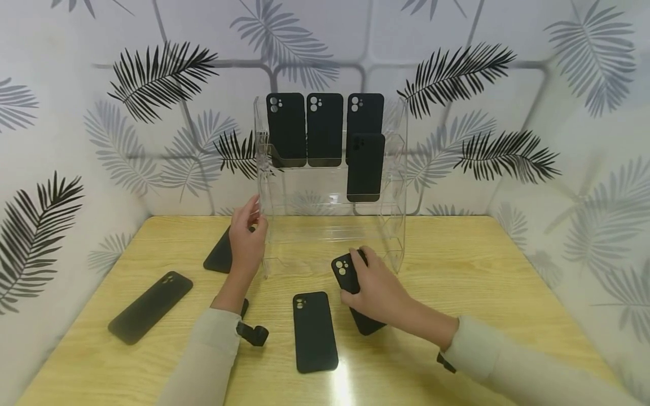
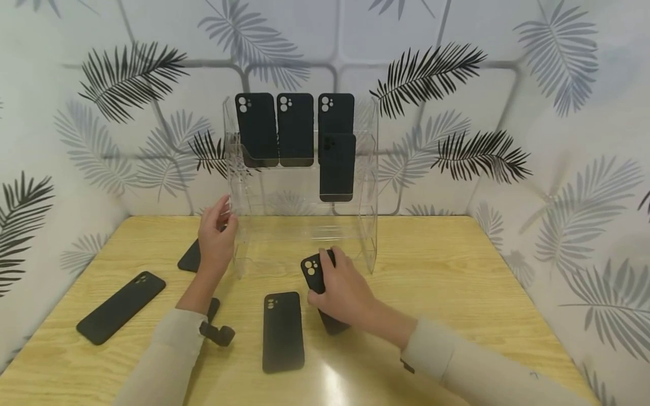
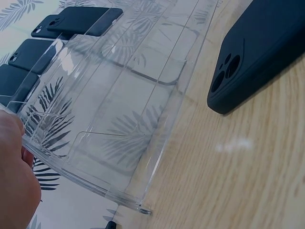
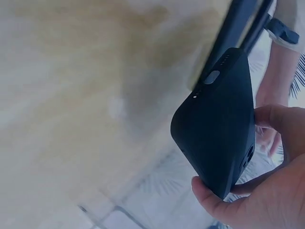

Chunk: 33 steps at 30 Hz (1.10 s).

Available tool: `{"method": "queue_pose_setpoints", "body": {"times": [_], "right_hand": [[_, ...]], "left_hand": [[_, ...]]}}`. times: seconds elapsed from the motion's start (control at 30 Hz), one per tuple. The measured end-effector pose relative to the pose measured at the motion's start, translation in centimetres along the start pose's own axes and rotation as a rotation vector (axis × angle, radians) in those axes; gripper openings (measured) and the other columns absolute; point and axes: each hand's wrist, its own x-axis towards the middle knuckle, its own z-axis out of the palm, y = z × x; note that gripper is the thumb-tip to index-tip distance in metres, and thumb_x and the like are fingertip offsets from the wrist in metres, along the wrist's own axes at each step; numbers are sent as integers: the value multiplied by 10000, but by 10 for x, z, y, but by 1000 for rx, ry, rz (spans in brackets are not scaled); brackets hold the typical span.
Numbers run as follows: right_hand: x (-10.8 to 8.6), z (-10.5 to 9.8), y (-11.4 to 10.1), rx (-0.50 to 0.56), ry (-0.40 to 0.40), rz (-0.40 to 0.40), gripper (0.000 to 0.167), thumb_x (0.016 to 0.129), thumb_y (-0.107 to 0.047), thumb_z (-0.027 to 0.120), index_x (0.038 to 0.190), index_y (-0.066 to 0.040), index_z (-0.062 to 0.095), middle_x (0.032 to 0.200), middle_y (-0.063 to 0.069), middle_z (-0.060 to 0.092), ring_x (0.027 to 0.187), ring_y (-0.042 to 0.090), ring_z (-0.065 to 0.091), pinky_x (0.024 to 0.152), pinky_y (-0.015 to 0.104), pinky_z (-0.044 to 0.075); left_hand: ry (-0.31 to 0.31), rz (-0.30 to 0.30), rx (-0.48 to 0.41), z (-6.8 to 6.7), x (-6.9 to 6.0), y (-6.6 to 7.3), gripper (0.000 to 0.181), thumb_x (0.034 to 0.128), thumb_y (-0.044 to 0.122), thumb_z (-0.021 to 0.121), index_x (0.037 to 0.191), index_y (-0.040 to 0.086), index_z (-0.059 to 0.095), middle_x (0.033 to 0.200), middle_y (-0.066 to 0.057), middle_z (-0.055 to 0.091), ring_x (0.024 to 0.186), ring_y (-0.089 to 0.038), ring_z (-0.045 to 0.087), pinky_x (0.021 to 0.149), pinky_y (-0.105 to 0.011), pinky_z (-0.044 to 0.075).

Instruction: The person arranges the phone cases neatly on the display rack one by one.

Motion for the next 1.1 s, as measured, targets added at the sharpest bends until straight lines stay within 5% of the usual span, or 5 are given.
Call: {"method": "queue_pose_setpoints", "body": {"times": [0.13, 0.57, 1.1], "right_hand": [[12, -13, -3, 12, 51, -19, 837, 861, -362, 735, 1519, 18, 385, 1467, 241, 412, 1060, 309, 563, 696, 335, 558], [55, -50, -17, 87, 233, 5, 889, 895, -357, 709, 1585, -21, 261, 1569, 246, 295, 1301, 390, 497, 907, 470, 573], [119, -55, -31, 74, 445, 23, 895, 933, -420, 674, 1596, -25, 220, 1604, 228, 238, 1400, 386, 432, 925, 506, 556]], "left_hand": [[-7, -7, 1, -1, 0, 0, 473, 986, 44, 564, 1452, 124, 557, 1222, -164, 562, 1148, -280, 615, 945, -203, 482], [-2, 3, -2, 0, 1, 0, 477, 978, 17, 565, 1448, 100, 558, 1214, -176, 564, 1143, -291, 618, 947, -256, 498], [10, 36, 20, 0, 0, 0, 466, 978, 19, 572, 1436, 103, 571, 1190, -190, 571, 1125, -312, 631, 916, -221, 504]]}}
